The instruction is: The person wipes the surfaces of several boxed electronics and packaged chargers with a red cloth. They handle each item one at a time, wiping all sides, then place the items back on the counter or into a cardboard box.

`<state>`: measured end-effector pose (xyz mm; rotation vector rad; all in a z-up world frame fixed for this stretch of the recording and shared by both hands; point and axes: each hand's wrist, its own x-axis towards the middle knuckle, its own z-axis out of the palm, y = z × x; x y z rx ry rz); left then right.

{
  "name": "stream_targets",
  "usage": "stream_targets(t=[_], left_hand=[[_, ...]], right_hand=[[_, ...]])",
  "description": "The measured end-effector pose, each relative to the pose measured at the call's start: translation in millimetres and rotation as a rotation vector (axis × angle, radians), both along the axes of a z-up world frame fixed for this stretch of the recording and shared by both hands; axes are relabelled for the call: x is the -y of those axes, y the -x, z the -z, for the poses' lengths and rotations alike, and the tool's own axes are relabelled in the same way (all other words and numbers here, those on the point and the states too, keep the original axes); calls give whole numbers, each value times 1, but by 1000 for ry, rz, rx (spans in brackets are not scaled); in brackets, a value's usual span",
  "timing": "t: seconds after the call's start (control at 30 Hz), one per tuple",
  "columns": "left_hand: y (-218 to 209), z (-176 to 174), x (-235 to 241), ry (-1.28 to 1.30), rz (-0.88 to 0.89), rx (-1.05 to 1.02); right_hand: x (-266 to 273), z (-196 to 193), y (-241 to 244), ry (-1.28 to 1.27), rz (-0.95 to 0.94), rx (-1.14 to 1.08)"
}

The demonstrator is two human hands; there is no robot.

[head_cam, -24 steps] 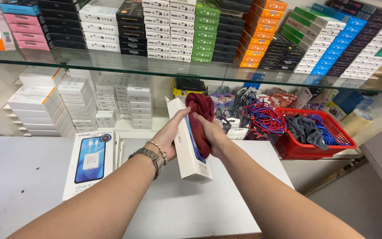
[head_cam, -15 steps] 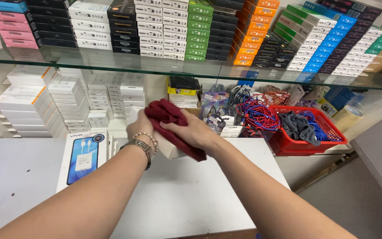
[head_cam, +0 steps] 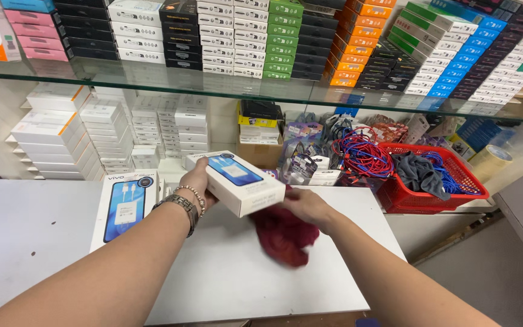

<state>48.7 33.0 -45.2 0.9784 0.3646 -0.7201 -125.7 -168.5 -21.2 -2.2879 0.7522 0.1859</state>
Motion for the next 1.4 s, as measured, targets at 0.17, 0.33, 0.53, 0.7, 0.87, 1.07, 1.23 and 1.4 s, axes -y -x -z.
stream_targets(t=[0.17, 0.33, 0.53, 0.7, 0.87, 1.07, 1.23, 1.4], left_hand=[[7, 1, -3, -238, 216, 122], [5, 8, 3, -312, 187, 180], [-18, 28, 2, -569, 284, 333], [-75, 61, 20, -833, 378, 454], [-144, 117, 54, -888, 422, 515], [-202, 173, 71, -1003, 492, 551], [-219, 191, 76, -1283, 895, 989], [-208, 178, 71, -563, 511, 183]], right_hand=[[-4, -13, 1, -938, 82, -15], [-22, -9, -9, -1224, 110, 70], [-33, 16, -71, -1125, 257, 77], [-23, 44, -135, -1063, 258, 53], [-2, 74, -202, -851, 297, 29], [7, 104, -248, -809, 287, 18], [14, 119, -270, -779, 311, -50], [31, 128, -265, -751, 326, -93]])
